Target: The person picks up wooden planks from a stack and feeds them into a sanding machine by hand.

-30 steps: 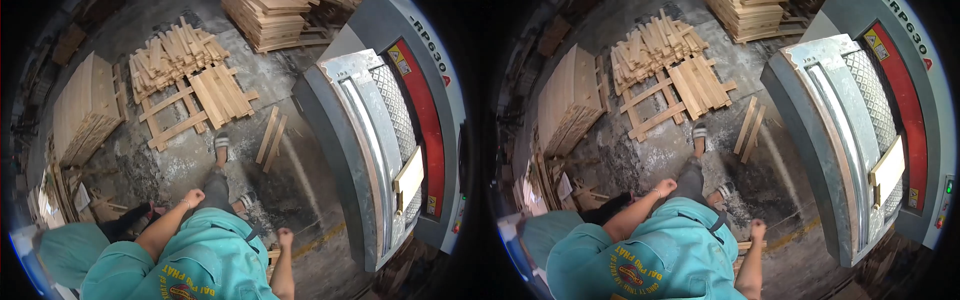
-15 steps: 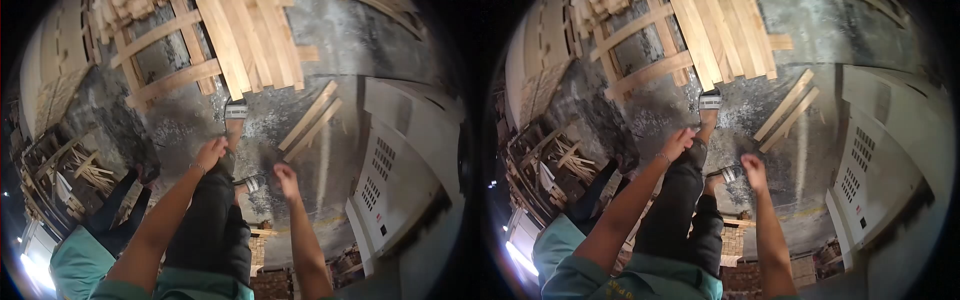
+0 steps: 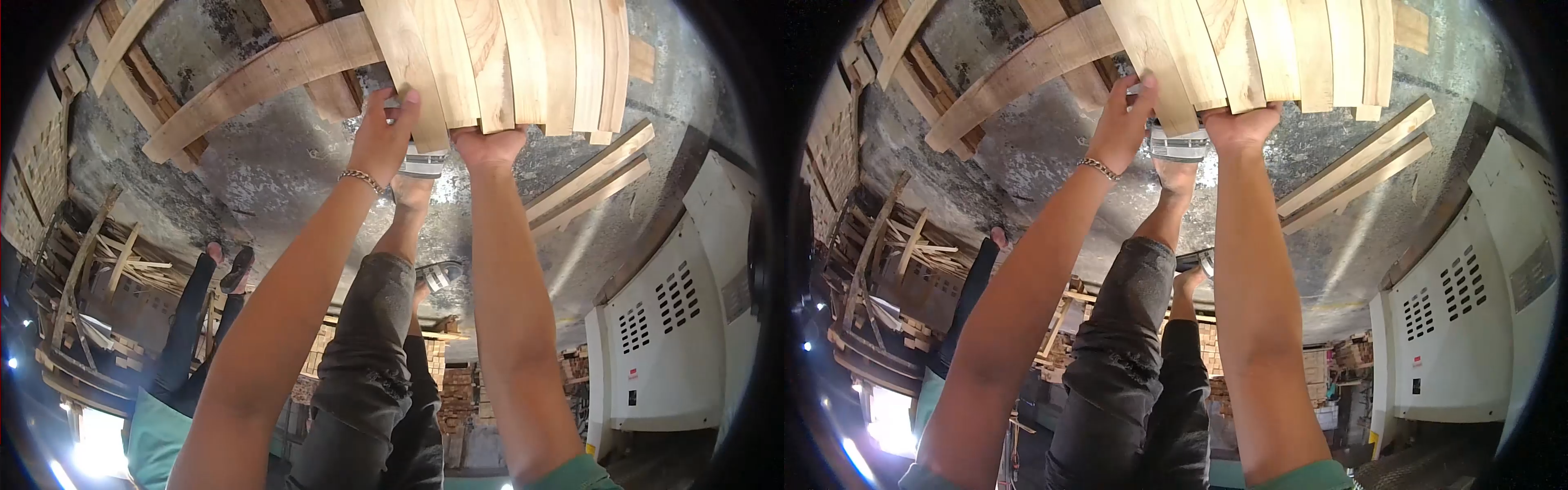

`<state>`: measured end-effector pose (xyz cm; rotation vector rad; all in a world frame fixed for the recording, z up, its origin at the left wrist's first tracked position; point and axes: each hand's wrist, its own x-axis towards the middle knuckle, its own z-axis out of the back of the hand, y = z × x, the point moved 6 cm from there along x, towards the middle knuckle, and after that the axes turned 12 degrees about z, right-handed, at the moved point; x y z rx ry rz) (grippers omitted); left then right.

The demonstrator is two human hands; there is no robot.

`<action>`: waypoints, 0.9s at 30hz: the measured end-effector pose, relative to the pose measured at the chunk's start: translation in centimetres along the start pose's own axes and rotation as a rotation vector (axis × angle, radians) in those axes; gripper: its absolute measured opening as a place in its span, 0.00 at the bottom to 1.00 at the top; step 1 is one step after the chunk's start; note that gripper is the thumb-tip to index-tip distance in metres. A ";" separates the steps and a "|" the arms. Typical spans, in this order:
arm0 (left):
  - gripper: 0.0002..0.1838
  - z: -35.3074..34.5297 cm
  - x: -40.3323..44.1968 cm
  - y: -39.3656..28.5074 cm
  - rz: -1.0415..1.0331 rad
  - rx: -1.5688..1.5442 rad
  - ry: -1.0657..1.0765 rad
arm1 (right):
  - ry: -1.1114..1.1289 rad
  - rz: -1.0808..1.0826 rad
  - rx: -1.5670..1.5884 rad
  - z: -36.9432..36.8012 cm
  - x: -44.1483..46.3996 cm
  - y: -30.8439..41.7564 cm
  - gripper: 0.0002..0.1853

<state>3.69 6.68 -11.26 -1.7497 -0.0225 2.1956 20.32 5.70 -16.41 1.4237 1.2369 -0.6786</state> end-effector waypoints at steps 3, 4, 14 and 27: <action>0.46 0.6 -1.3 -1.6 0.009 0.102 0.018 | -0.023 -0.011 -0.062 -0.3 -0.6 -0.7 0.31; 0.48 0.8 -1.6 -2.1 -0.002 0.146 0.020 | -0.044 -0.037 -0.085 -0.6 -1.7 -1.4 0.30; 0.45 7.7 -1.0 0.9 -0.185 0.329 -0.387 | -0.055 0.422 -0.986 -0.3 -5.3 -1.1 0.24; 0.39 14.6 -13.7 -1.1 -0.133 -0.165 -0.005 | 0.236 0.761 -2.099 -11.5 -12.7 1.1 0.60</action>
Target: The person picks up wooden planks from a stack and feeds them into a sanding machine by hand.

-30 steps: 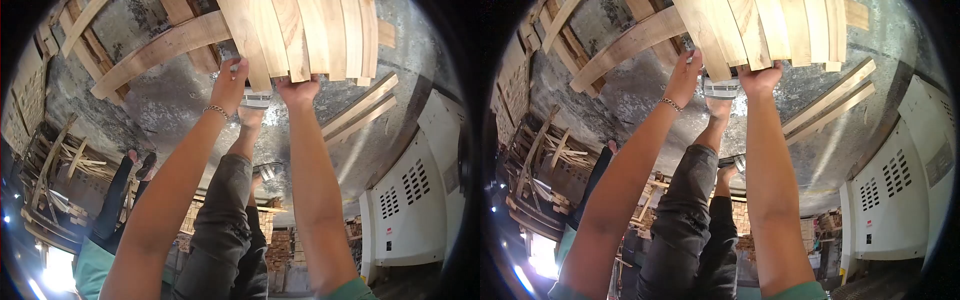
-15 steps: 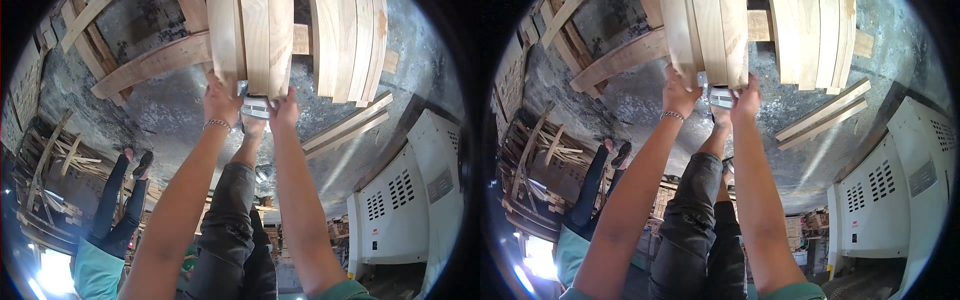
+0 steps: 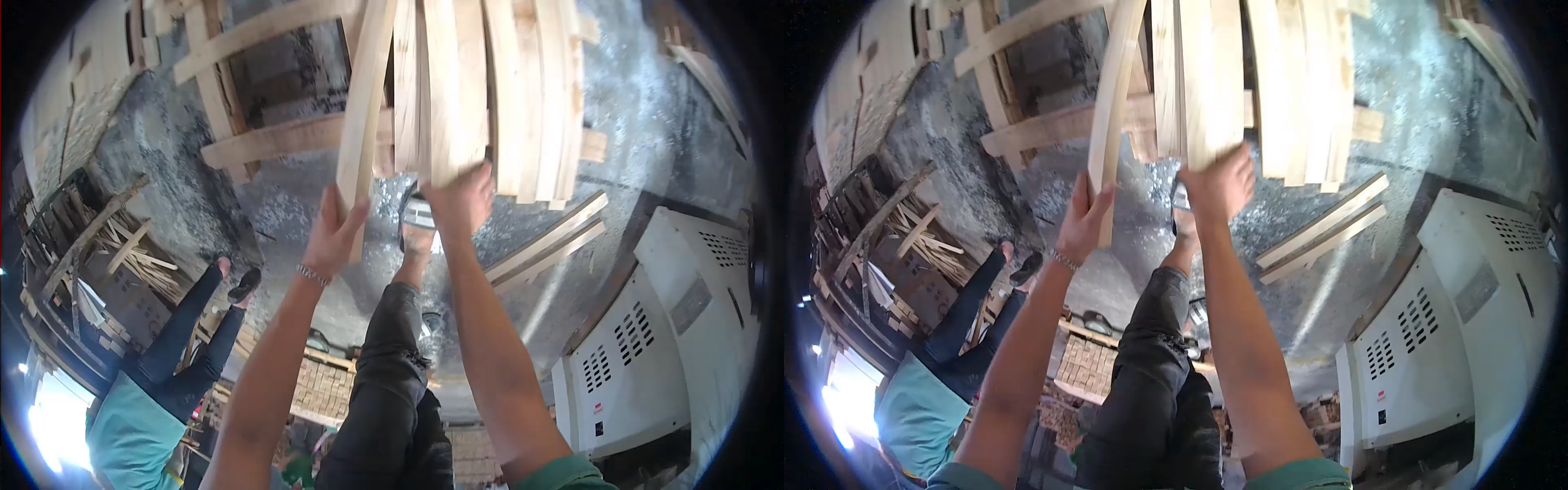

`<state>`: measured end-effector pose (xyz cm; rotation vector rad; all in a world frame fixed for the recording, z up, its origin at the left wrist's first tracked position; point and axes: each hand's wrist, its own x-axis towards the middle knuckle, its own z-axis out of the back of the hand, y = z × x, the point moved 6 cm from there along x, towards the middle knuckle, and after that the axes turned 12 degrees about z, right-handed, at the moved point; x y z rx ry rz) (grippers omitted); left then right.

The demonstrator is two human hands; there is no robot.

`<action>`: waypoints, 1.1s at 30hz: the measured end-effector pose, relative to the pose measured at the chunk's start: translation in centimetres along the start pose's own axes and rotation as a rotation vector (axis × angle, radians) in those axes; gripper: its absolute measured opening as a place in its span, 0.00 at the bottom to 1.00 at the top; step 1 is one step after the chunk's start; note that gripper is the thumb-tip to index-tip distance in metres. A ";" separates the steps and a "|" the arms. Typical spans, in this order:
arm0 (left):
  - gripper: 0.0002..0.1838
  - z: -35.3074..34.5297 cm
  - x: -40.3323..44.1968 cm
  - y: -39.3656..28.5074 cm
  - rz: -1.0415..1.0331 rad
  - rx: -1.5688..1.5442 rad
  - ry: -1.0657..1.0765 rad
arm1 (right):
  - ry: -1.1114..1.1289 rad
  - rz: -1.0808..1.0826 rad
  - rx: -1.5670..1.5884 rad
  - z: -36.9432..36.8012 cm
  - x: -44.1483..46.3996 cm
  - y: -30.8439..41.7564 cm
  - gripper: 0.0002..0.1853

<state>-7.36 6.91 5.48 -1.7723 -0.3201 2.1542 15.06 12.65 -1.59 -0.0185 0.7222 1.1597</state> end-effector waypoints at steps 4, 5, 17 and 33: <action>0.41 -3.2 -10.9 -4.7 0.171 -1.185 0.989 | 0.211 -0.025 0.415 9.4 -8.4 -0.2 0.55; 0.41 -4.0 -14.4 -6.0 0.157 -1.381 1.164 | 0.225 -0.061 0.615 10.7 -11.1 -0.8 0.51; 0.36 -11.1 -56.4 0.9 0.165 -1.455 1.901 | 0.676 -0.040 2.094 37.0 -54.6 -6.8 0.47; 0.38 -22.8 -86.3 15.2 0.644 -0.345 2.237 | -0.917 0.211 1.331 46.1 -92.8 -26.2 0.54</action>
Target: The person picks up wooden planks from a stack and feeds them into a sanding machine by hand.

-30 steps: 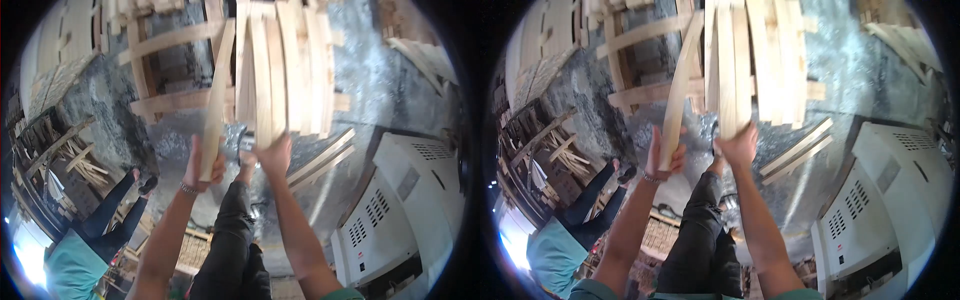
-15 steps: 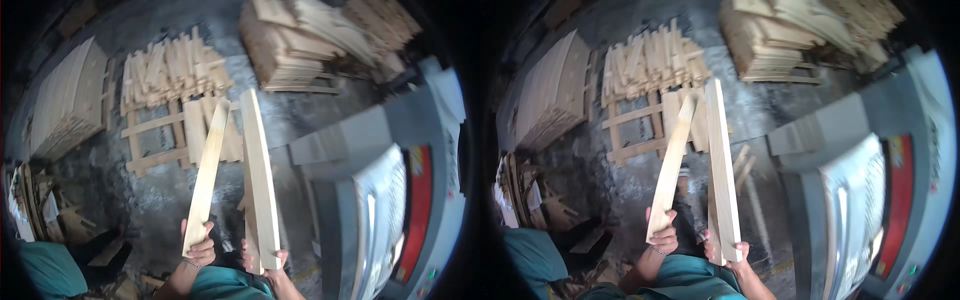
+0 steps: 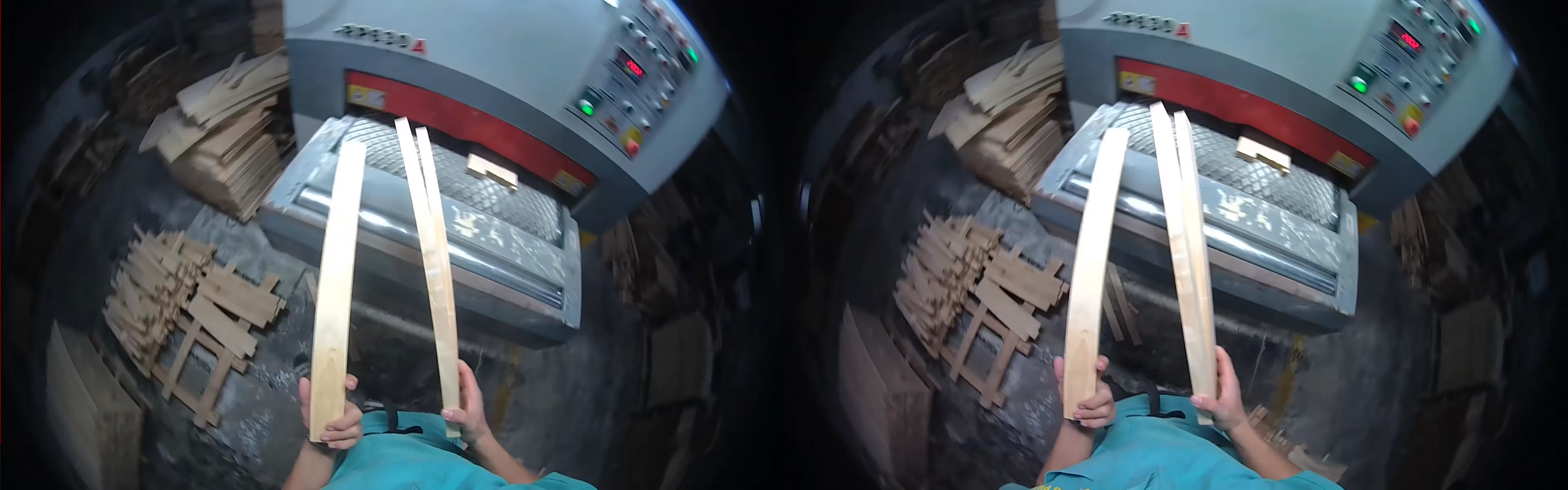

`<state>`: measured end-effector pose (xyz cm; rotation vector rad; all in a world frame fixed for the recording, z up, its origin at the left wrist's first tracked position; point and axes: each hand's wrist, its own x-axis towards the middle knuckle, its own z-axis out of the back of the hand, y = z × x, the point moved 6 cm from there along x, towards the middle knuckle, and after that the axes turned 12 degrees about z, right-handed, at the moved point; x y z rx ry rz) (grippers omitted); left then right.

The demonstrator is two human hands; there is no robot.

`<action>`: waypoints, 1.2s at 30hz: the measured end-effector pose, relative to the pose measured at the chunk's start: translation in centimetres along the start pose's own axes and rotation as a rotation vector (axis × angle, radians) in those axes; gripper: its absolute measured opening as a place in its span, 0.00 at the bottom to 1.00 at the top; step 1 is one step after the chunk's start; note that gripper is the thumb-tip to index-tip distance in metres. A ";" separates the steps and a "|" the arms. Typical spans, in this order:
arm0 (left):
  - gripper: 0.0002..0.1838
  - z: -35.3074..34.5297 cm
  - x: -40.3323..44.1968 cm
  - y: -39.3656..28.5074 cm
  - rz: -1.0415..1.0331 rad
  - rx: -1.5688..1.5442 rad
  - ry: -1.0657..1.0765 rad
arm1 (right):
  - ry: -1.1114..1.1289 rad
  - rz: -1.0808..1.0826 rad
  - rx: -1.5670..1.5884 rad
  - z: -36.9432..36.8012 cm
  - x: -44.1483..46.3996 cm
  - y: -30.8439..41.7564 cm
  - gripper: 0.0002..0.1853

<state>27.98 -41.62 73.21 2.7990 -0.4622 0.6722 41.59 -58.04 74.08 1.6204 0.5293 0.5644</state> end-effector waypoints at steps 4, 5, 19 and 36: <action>0.36 3.6 1.7 2.9 0.201 -0.139 -0.072 | -0.233 -0.033 -0.200 4.9 -5.6 0.4 0.52; 0.39 4.8 1.8 3.3 0.226 -0.197 0.013 | -0.298 -0.047 -0.325 6.0 -6.7 0.1 0.53; 0.30 9.0 7.8 -1.4 0.101 0.730 -0.934 | -0.371 -0.287 -1.071 6.6 1.5 5.6 0.60; 0.48 5.9 10.6 -6.7 0.215 1.168 -0.938 | -0.396 0.159 -0.380 6.8 7.0 -0.9 0.30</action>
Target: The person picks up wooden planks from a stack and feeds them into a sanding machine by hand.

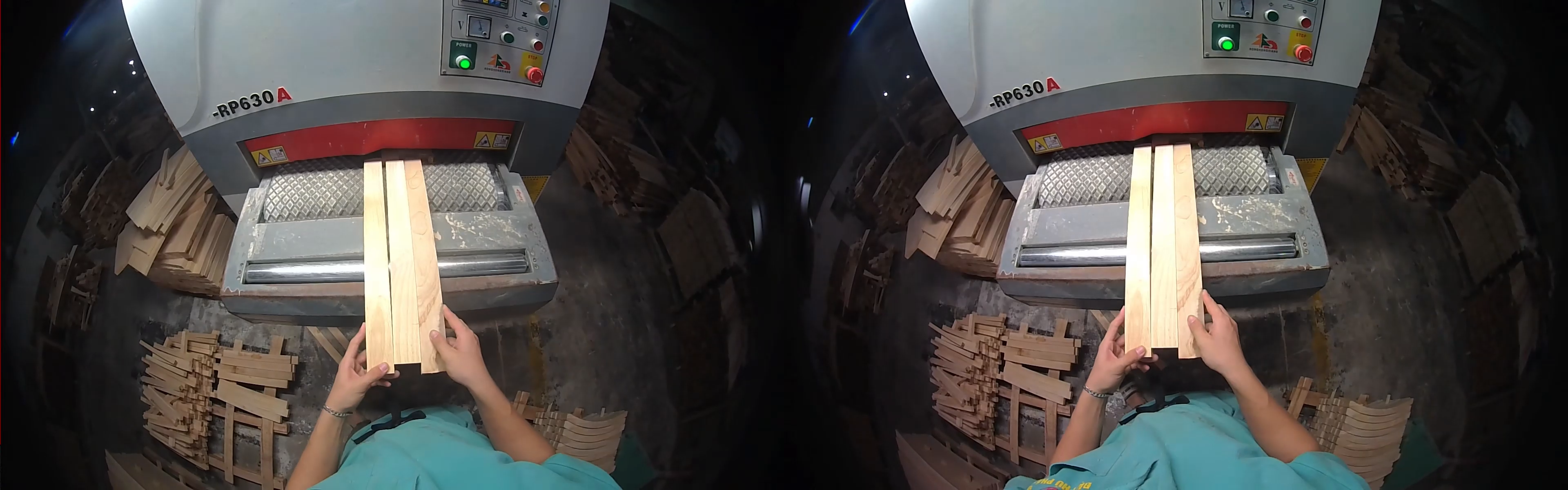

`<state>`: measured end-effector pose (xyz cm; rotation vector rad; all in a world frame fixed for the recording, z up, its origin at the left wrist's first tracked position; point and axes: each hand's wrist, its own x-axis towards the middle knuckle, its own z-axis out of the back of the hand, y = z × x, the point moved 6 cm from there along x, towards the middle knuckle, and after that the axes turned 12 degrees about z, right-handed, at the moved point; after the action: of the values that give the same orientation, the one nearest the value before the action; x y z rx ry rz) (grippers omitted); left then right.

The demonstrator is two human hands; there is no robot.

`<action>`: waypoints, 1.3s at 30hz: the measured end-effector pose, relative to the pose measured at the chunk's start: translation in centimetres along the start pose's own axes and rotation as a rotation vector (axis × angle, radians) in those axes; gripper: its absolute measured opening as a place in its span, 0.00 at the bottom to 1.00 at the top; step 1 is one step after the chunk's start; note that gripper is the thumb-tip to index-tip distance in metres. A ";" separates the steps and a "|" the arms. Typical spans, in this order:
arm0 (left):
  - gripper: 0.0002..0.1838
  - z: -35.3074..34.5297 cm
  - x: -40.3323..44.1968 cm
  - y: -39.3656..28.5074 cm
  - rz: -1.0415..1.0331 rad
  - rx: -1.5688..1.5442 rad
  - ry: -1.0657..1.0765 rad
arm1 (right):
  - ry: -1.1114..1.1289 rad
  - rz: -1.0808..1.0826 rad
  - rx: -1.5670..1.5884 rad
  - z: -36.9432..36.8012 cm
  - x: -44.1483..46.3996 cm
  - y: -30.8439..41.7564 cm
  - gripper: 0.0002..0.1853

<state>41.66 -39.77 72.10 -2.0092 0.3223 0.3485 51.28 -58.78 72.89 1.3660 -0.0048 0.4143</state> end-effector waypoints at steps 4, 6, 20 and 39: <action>0.47 -0.2 -0.1 -0.8 -0.017 0.034 -0.002 | -0.017 -0.062 0.033 -0.2 0.0 0.1 0.30; 0.47 -0.2 -0.1 -0.8 -0.014 0.059 0.007 | -0.035 -0.061 0.057 -0.3 -0.2 -0.1 0.30; 0.51 -0.3 3.1 -1.7 -0.136 -0.034 0.077 | -0.044 -0.104 0.257 0.5 4.4 -0.7 0.26; 0.29 27.6 -10.8 39.2 0.868 0.515 -0.749 | 0.102 -0.374 0.041 3.8 -8.5 -12.0 0.17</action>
<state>14.20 -31.41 32.24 -1.0352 0.7008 1.3557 47.75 -66.49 60.28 1.3495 0.3399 0.1689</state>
